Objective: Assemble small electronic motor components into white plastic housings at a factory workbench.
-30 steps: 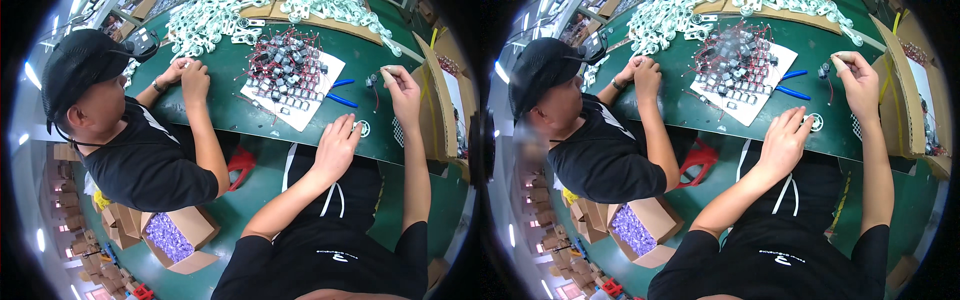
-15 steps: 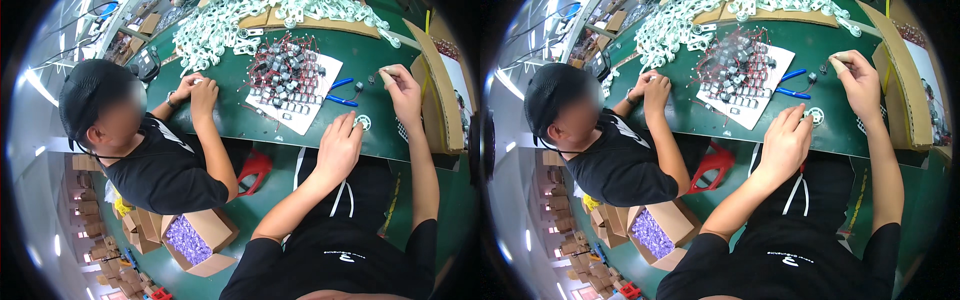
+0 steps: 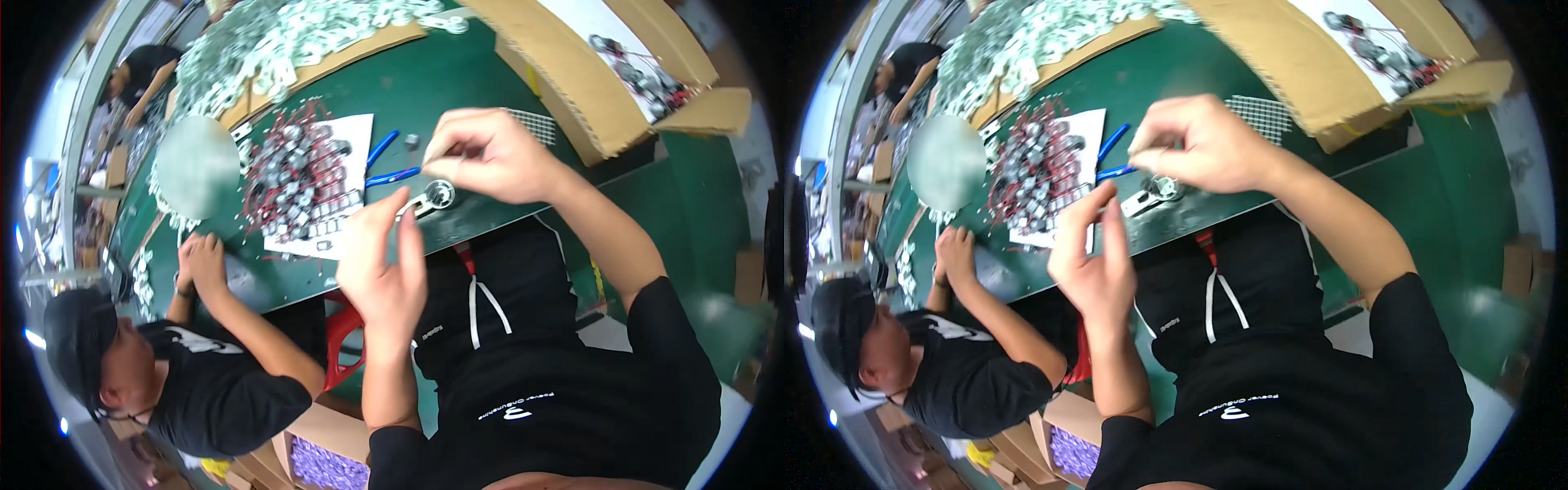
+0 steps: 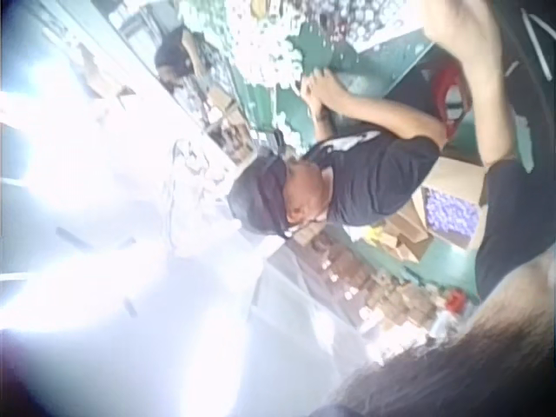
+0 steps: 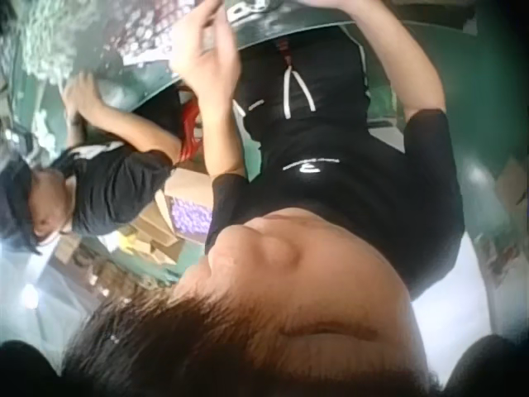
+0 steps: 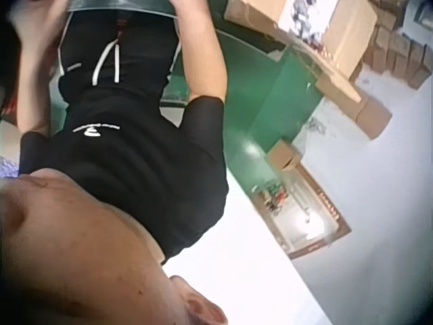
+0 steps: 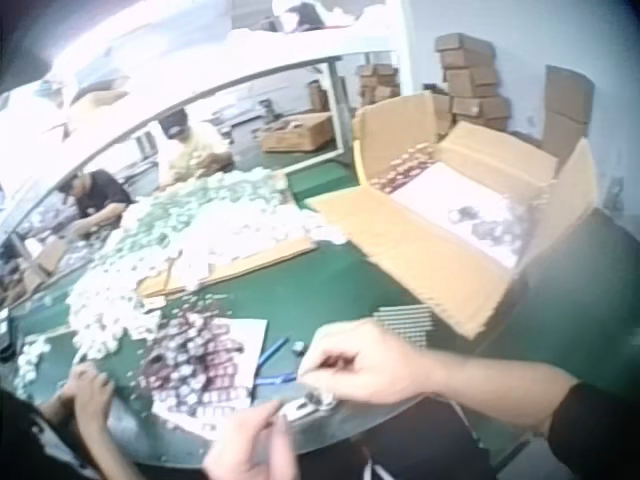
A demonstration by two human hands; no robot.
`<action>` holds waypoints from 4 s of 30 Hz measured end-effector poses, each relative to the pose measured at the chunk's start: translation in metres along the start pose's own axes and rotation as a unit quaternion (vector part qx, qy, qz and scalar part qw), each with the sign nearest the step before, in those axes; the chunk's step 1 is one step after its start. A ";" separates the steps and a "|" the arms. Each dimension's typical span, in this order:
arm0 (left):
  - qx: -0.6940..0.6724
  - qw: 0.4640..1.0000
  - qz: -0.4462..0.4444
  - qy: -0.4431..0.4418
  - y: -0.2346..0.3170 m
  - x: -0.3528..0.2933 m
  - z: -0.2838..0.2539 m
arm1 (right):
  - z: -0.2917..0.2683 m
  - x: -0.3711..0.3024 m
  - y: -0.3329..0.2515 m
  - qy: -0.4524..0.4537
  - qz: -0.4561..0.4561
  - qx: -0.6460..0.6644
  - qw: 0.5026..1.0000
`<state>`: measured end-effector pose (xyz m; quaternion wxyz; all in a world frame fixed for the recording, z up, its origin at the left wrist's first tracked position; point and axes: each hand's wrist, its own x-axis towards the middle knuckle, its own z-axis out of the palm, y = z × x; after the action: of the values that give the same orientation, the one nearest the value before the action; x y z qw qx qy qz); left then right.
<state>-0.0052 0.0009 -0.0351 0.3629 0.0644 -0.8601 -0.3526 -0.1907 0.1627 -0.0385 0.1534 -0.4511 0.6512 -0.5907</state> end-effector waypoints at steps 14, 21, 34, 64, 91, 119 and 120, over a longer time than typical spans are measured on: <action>0.088 0.990 0.067 -0.090 0.028 -0.005 -0.016 | 0.027 -0.051 -0.016 -0.066 0.064 0.117 0.989; 0.030 0.993 -0.048 -0.107 0.031 -0.025 -0.014 | 0.058 -0.086 0.009 0.066 -0.046 0.047 0.996; -0.171 0.942 -0.285 -0.036 0.030 -0.038 0.004 | 0.078 -0.096 0.007 0.192 -0.087 -0.044 0.977; 0.201 0.977 0.003 -0.078 -0.022 -0.066 0.041 | -0.005 -0.041 0.003 -0.119 -0.118 -0.382 0.909; 0.030 0.996 -0.080 -0.030 -0.031 -0.070 0.041 | 0.008 -0.027 -0.016 -0.228 -0.071 -0.410 0.881; 0.036 0.996 -0.072 -0.032 -0.028 -0.067 0.038 | -0.018 -0.037 -0.003 -0.086 -0.039 -0.307 0.947; 0.038 0.996 -0.070 -0.034 -0.029 -0.066 0.038 | -0.026 -0.040 -0.002 -0.082 -0.032 -0.311 0.946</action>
<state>0.0131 0.0254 -0.1106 0.3052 0.1259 -0.8783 -0.3459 -0.1870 0.2099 -0.0436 0.0396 -0.5439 0.7732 -0.3238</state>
